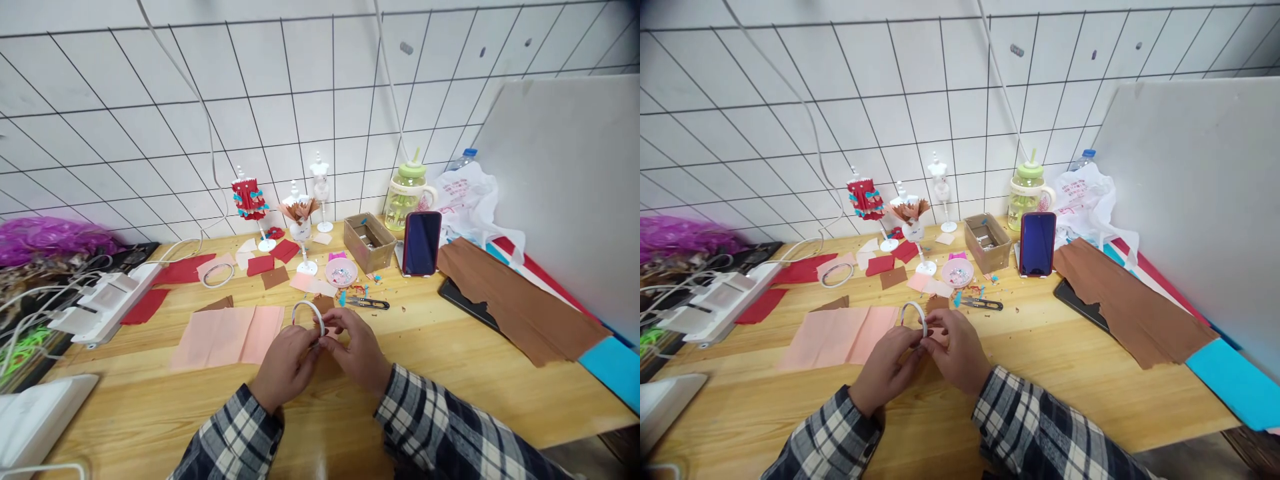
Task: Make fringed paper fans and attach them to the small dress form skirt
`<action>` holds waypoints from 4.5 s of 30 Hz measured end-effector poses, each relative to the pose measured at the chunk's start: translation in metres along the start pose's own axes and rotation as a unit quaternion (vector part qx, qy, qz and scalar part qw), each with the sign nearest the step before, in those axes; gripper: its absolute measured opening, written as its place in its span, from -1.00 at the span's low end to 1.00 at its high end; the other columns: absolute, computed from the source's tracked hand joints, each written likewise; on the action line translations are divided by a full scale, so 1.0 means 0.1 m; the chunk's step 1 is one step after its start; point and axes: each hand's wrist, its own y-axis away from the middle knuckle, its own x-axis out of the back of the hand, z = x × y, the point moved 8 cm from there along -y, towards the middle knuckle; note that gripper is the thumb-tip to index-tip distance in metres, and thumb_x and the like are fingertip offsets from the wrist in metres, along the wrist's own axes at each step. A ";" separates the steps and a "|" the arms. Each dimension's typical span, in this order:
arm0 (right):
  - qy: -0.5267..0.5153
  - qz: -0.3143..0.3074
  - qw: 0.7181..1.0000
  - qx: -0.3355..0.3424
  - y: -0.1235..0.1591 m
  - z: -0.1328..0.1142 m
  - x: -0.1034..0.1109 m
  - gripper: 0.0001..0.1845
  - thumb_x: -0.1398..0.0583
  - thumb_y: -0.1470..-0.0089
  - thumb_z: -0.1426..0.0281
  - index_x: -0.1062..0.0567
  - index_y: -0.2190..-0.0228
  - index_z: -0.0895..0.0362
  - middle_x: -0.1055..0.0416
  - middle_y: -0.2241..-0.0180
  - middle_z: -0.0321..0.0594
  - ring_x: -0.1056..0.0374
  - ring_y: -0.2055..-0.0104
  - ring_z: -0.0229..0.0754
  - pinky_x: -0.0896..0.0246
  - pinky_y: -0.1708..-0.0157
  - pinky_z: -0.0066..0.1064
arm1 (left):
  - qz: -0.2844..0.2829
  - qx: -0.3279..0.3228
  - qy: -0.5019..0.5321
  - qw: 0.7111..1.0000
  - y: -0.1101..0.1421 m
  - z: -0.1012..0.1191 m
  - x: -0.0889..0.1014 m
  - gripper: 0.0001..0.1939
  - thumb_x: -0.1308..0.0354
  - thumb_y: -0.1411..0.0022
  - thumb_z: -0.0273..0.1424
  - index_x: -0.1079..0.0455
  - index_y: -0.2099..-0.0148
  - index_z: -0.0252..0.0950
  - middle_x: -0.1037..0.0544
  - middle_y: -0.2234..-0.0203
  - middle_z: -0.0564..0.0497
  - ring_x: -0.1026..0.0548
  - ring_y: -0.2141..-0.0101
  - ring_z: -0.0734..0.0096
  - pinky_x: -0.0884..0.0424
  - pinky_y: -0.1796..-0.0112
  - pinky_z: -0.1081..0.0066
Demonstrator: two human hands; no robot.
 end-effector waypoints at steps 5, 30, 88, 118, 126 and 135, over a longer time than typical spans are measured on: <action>0.087 -0.050 0.995 -0.029 -0.04 0.15 -0.06 -0.76 -0.21 -0.07 0.45 -0.36 0.17 0.11 -0.45 0.16 -0.15 -0.32 0.08 -0.06 -0.23 0.06 -0.19 | -0.049 0.036 0.054 0.997 -0.05 -0.05 -0.13 -0.80 0.05 -0.35 -0.44 -0.39 0.08 -0.22 -0.54 0.16 -0.10 -0.47 0.14 0.25 -0.39 0.14 0.29; 0.229 -0.080 0.962 -0.127 -0.20 0.77 0.63 -0.90 -0.23 -0.06 0.36 -0.51 0.31 0.05 -0.49 0.42 -0.34 -0.34 0.41 -0.24 -0.10 0.42 -0.45 | -0.013 0.157 0.061 0.986 -0.05 -0.39 -0.22 -0.86 -0.09 -0.16 -0.52 -0.28 0.20 -0.25 -0.53 0.32 -0.06 -0.49 0.28 0.21 -0.40 0.27 0.26; 0.210 -0.110 0.961 0.141 -0.08 0.09 0.06 -0.83 -0.14 -0.15 0.47 -0.52 0.23 0.13 -0.52 0.26 -0.16 -0.36 0.18 -0.11 -0.21 0.13 -0.26 | 0.042 0.078 0.008 0.996 -0.10 -0.23 0.00 -0.69 0.16 -0.41 -0.35 -0.32 -0.06 -0.30 -0.49 0.07 -0.16 -0.39 0.04 0.16 -0.31 0.00 0.14; 0.057 0.045 0.993 0.098 0.00 -0.11 0.17 -0.73 -0.29 -0.08 0.31 -0.41 0.17 0.05 -0.51 0.17 -0.18 -0.39 0.08 -0.08 -0.29 0.07 -0.23 | -0.005 0.015 -0.067 0.998 -0.07 0.06 -0.06 -0.73 0.11 -0.42 -0.32 -0.39 0.04 -0.23 -0.56 0.32 -0.06 -0.49 0.29 0.24 -0.33 0.27 0.31; 0.048 0.034 0.997 0.058 -0.02 0.01 0.15 -0.75 -0.29 -0.03 0.39 -0.26 0.45 0.07 -0.51 0.30 -0.23 -0.40 0.22 -0.14 -0.25 0.24 -0.30 | -0.027 0.024 -0.101 0.994 -0.09 0.06 -0.10 -0.72 0.12 -0.42 -0.33 -0.40 0.05 -0.24 -0.57 0.37 -0.06 -0.50 0.33 0.23 -0.32 0.30 0.31; 0.049 0.041 0.997 0.036 -0.02 0.05 0.18 -0.69 -0.27 -0.09 0.28 -0.50 0.10 0.05 -0.54 0.15 -0.18 -0.44 0.29 -0.19 -0.38 0.33 -0.34 | -0.012 0.068 -0.076 0.995 -0.07 0.02 -0.07 -0.68 0.14 -0.42 -0.26 -0.39 0.00 -0.18 -0.58 0.36 -0.05 -0.53 0.33 0.22 -0.34 0.31 0.33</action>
